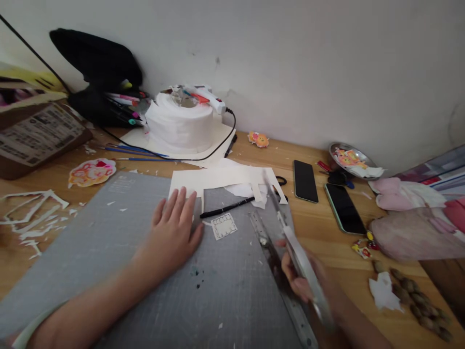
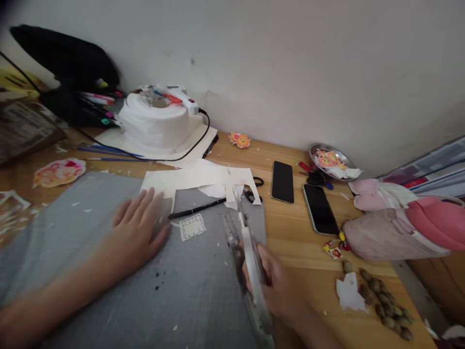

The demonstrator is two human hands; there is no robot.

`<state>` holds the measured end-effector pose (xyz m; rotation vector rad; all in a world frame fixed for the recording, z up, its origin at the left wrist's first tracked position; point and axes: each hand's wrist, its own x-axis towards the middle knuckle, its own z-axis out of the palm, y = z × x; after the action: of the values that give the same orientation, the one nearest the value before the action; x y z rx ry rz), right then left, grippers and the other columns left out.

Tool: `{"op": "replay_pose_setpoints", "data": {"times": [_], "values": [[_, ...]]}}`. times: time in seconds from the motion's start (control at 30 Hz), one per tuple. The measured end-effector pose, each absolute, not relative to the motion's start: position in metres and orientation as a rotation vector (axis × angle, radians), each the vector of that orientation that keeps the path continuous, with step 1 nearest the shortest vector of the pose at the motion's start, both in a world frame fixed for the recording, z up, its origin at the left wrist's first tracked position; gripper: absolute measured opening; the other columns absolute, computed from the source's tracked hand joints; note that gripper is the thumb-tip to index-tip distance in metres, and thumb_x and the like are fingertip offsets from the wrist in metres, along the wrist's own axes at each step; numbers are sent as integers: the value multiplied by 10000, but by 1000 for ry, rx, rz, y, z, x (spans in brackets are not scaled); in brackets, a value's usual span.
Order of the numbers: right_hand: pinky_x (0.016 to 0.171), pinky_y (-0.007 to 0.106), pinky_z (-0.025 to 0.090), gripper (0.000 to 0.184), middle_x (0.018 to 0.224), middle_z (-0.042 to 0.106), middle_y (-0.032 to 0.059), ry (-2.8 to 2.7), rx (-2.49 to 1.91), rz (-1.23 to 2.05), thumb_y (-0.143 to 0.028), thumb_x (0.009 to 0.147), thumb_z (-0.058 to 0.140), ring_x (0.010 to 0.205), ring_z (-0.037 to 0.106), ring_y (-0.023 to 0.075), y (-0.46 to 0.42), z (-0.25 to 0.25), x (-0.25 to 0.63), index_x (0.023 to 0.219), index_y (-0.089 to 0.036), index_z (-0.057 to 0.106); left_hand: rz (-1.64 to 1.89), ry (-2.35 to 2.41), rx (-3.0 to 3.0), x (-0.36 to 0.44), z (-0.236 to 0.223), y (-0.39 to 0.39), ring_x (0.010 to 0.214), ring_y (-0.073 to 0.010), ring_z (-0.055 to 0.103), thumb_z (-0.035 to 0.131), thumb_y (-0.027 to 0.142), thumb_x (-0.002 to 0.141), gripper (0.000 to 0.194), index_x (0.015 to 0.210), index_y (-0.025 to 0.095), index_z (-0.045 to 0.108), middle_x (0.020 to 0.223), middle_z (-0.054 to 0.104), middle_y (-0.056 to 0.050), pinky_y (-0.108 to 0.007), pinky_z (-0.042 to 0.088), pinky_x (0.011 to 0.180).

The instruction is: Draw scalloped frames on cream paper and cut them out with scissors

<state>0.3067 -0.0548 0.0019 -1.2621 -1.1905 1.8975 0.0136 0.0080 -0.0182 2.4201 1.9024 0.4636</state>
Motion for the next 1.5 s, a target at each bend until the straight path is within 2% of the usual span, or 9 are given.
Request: {"op": "replay_pose_setpoints", "data": {"times": [0.13, 0.23, 0.43, 0.67, 0.8, 1.0, 1.13, 1.27, 1.5], "values": [[590, 281, 366, 352, 734, 504, -3, -1624, -1959, 900, -269, 667, 631, 631, 479, 167, -41, 14, 321, 993, -212, 512, 138, 2065, 2427, 10, -15, 15, 1261, -419, 456, 306, 289, 919, 578, 1378, -58, 354, 1365, 475, -306, -568, 308, 1045], [601, 281, 349, 234, 708, 528, -4, -1770, -2230, 414, -256, 647, 560, 619, 489, 172, -33, 20, 326, 870, -205, 513, -43, 1963, 2418, 5, -5, 19, 1235, -399, 490, 278, 154, 901, 511, 1339, -78, 402, 1350, 485, -315, -516, 359, 1021], [571, 257, 331, 64, 673, 542, 4, -1878, -2358, 333, -237, 709, 509, 602, 492, 165, -24, 20, 326, 755, -194, 499, -67, 1914, 2411, -3, 11, 23, 1074, -383, 606, 325, 75, 857, 390, 1166, -1, 550, 1125, 637, -284, -469, 469, 880], [901, 384, 390, 322, 1060, 602, 167, -1952, -2217, 84, -253, 792, 538, 1048, 545, 294, -30, 18, 320, 1073, -104, 586, 2, 1883, 2444, -14, 13, 25, 949, -331, 620, 350, 83, 847, 273, 918, 146, 606, 929, 669, -179, -388, 491, 730], [873, 377, 412, 207, 991, 634, 133, -2097, -2034, 125, -272, 822, 540, 995, 570, 276, -47, 26, 293, 956, -139, 626, 58, 1904, 2449, -20, 13, 29, 895, -309, 620, 313, 40, 827, 321, 848, 157, 611, 866, 645, -164, -372, 484, 688], [696, 325, 402, 202, 940, 668, 155, -2240, -2306, 425, -262, 797, 552, 880, 622, 273, -63, 44, 250, 871, -109, 661, 166, 1920, 2405, -25, 13, 30, 866, -298, 634, 336, 96, 852, 300, 828, 155, 629, 873, 643, -164, -384, 491, 705], [610, 298, 339, 186, 897, 699, 148, -2237, -2370, 496, -183, 770, 519, 810, 647, 258, -58, 50, 240, 829, -114, 681, 225, 1921, 2372, -22, 6, 31, 1025, -333, 591, 354, 198, 889, 302, 975, 126, 635, 1068, 641, -197, -455, 477, 837], [560, 279, 283, 157, 846, 697, 135, -2177, -2376, 523, -230, 724, 553, 748, 634, 239, -55, 46, 244, 781, -130, 661, 235, 1897, 2333, -22, -4, 35, 1259, -354, 451, 320, 202, 911, 404, 1249, 146, 534, 1389, 490, -186, -535, 406, 958], [537, 245, 253, 165, 661, 596, 27, -2053, -2154, 844, -239, 795, 513, 616, 516, 148, -55, 34, 262, 652, -163, 548, 132, 1891, 2290, -23, -6, 38, 1344, -345, 363, 278, 202, 930, 451, 1334, 165, 476, 1470, 418, -140, -566, 342, 1023]]}}
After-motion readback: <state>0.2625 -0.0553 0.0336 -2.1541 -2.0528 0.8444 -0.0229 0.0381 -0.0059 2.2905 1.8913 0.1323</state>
